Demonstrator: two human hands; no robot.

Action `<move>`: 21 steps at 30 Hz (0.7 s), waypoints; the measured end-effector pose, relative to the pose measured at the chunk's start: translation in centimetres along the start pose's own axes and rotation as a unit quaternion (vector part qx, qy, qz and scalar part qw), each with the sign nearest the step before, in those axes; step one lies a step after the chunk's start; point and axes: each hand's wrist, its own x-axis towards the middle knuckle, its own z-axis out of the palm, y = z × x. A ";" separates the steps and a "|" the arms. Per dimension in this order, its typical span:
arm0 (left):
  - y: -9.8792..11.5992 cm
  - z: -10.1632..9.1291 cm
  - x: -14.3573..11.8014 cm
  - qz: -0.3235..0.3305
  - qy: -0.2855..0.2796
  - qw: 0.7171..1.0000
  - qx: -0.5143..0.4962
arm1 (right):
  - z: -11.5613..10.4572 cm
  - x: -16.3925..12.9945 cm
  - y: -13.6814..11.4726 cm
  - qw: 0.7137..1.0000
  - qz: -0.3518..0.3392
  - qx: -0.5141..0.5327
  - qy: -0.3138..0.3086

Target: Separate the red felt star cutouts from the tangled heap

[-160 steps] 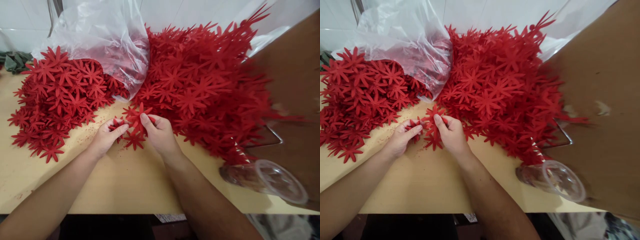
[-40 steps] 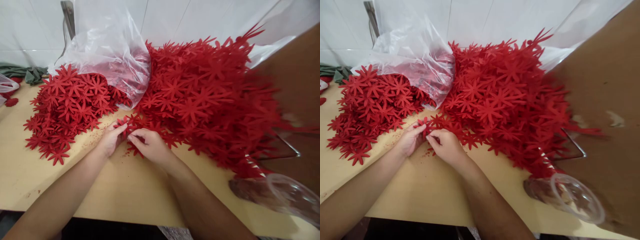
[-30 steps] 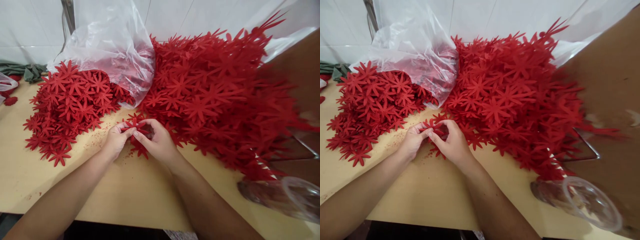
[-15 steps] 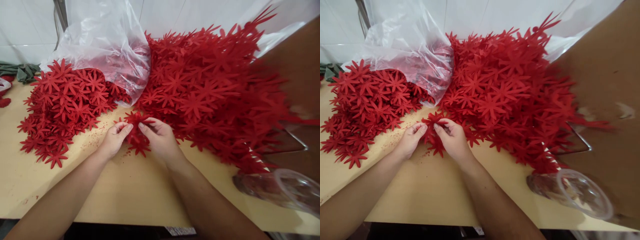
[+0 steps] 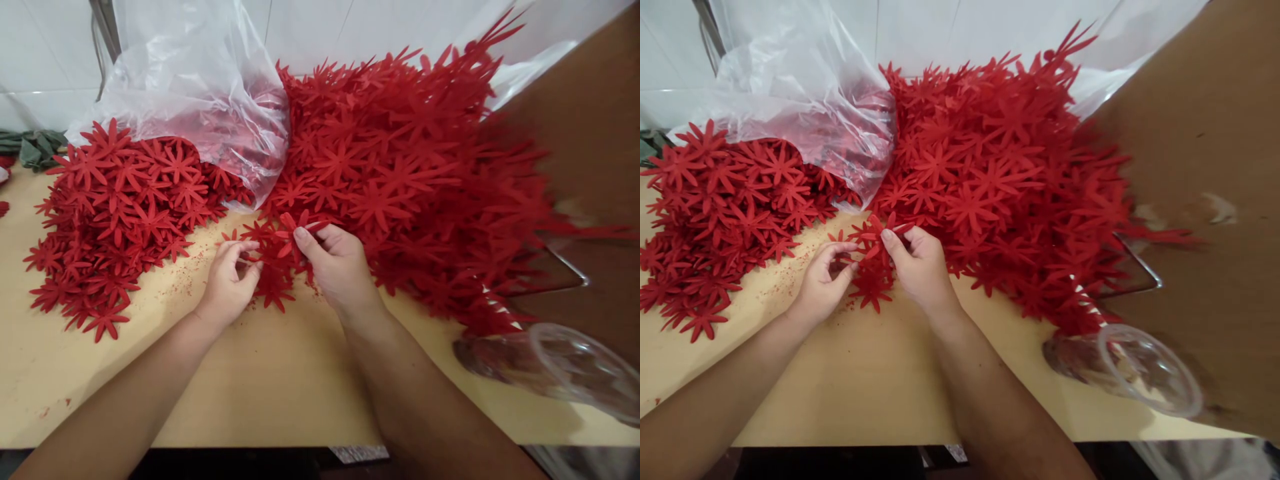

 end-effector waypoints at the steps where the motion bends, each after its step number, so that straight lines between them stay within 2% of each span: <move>1: 0.0 -0.2 0.0 0.016 0.018 1.000 0.014 | -0.1 -0.1 -0.1 1.000 0.002 -0.004 0.000; 4: 0.4 -0.6 0.0 0.034 0.043 0.998 0.025 | -0.2 -0.2 0.0 0.999 0.013 -0.030 0.016; 6: 0.8 -0.8 -0.1 0.027 0.020 0.999 -0.008 | -0.1 -0.2 0.3 0.998 0.014 -0.055 0.010; 9: 1.4 -0.8 -0.3 0.027 -0.032 0.998 -0.053 | 0.3 -0.6 0.6 0.995 -0.014 -0.098 -0.033; 11: 1.5 -0.7 -0.3 0.036 -0.039 0.997 -0.053 | 0.7 -1.0 0.7 0.988 -0.043 -0.127 -0.076; 14: 1.4 -0.5 -0.2 0.037 -0.014 0.998 -0.051 | 1.1 -1.5 0.7 0.976 -0.080 -0.155 -0.130; 17: 1.0 -0.5 0.0 0.008 0.017 0.996 -0.082 | 1.2 -1.5 0.7 0.967 -0.097 -0.173 -0.163; 21: 0.3 -1.0 0.5 -0.039 0.065 0.989 -0.124 | 0.9 -1.1 0.5 0.969 -0.084 -0.166 -0.160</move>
